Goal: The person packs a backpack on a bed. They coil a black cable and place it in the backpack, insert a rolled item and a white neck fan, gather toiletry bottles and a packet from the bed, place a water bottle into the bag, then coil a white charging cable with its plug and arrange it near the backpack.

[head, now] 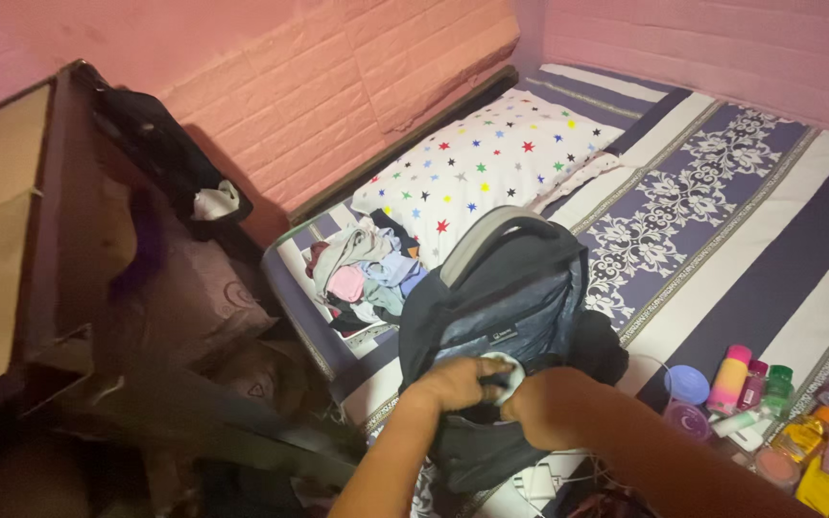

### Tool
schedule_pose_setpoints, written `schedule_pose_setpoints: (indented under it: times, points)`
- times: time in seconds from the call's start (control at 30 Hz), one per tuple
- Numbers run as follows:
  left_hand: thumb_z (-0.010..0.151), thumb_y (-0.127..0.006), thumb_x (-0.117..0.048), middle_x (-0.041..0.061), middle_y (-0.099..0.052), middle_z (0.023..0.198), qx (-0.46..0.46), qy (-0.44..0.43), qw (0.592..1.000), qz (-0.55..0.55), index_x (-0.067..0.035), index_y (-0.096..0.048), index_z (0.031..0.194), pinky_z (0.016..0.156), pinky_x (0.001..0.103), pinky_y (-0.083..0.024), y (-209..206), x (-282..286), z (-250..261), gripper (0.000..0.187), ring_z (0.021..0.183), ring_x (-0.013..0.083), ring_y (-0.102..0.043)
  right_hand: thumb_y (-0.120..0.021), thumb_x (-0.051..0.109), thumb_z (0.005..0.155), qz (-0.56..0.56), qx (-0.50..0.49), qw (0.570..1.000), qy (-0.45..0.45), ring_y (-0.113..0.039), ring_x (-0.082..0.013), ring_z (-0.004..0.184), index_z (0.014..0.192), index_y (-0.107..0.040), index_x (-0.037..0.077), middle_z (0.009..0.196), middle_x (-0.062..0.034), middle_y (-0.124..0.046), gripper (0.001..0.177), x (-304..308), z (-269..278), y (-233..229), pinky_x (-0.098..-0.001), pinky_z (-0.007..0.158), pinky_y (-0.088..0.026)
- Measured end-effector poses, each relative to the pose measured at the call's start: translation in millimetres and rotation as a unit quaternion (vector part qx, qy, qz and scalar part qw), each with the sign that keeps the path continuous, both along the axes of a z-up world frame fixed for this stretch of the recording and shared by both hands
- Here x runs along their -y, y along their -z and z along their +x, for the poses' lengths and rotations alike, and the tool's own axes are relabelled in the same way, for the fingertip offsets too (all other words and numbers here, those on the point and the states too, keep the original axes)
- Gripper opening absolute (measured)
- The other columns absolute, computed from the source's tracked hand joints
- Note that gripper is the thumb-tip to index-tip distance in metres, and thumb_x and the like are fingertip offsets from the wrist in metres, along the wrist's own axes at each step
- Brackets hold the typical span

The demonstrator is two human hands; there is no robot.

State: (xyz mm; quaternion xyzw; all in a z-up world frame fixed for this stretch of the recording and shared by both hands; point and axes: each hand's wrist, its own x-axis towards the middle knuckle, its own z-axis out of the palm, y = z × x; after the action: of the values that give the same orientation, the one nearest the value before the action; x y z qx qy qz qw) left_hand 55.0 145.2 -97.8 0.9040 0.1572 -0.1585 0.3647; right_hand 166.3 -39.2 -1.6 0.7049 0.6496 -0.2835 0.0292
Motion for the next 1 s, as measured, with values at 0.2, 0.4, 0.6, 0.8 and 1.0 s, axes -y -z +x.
schedule_pose_setpoints:
  times: [0.2,0.4,0.6,0.8,1.0]
  points:
    - [0.101,-0.054,-0.055,0.004,-0.075,0.128,0.027,-0.144,0.959,-0.244,-0.007,-0.076,0.127,0.106,0.027,-0.041,-77,23,-37,0.059,0.118,0.012,-0.063,-0.079,0.019,0.072,0.049,0.025,0.996,-0.068,-0.051,-0.0286,0.131,0.131,-0.064,0.024,0.132,-0.006,-0.063,0.061,-8,25,7,-0.0558,0.113,-0.029]
    - [0.065,-0.077,-0.062,0.005,-0.071,0.127,0.04,-0.081,0.995,0.031,-0.017,-0.061,0.138,0.095,0.035,-0.05,-147,73,-58,0.088,0.109,0.0242,-0.069,-0.08,0.012,0.071,0.07,0.154,0.984,-0.055,-0.03,-0.0338,0.146,0.133,-0.059,0.019,0.138,-0.0065,-0.055,0.065,2,58,-2,-0.061,0.12,-0.018]
    - [0.068,-0.084,-0.043,0.01,-0.076,0.113,0.003,-0.056,0.99,0.13,-0.021,-0.065,0.136,0.097,0.042,-0.05,-137,97,-39,0.074,0.112,0.0322,-0.068,-0.078,0.008,0.071,0.043,0.154,0.987,-0.032,-0.046,-0.0289,0.136,0.122,-0.068,0.017,0.126,-0.0046,-0.063,0.053,5,51,-2,-0.056,0.123,-0.021]
    - [0.073,-0.082,-0.043,0.016,-0.073,0.119,0.0,-0.047,0.997,0.065,-0.014,-0.069,0.131,0.1,0.04,-0.05,-101,54,-43,0.065,0.113,0.0316,-0.069,-0.074,0.01,0.077,0.077,0.137,0.988,-0.007,-0.042,-0.03,0.139,0.128,-0.062,0.01,0.135,-0.0084,-0.058,0.052,10,48,-6,-0.0505,0.123,-0.023]
    - [0.071,-0.084,-0.041,0.02,-0.069,0.127,-0.005,-0.107,0.994,0.036,-0.006,-0.061,0.137,0.104,0.035,-0.049,-98,46,-33,0.078,0.12,0.0294,-0.069,-0.068,0.0,0.083,0.189,0.113,0.968,0.121,-0.011,-0.032,0.155,0.153,-0.03,0.012,0.165,-0.0112,-0.019,0.081,24,30,-4,-0.0458,0.122,-0.019]
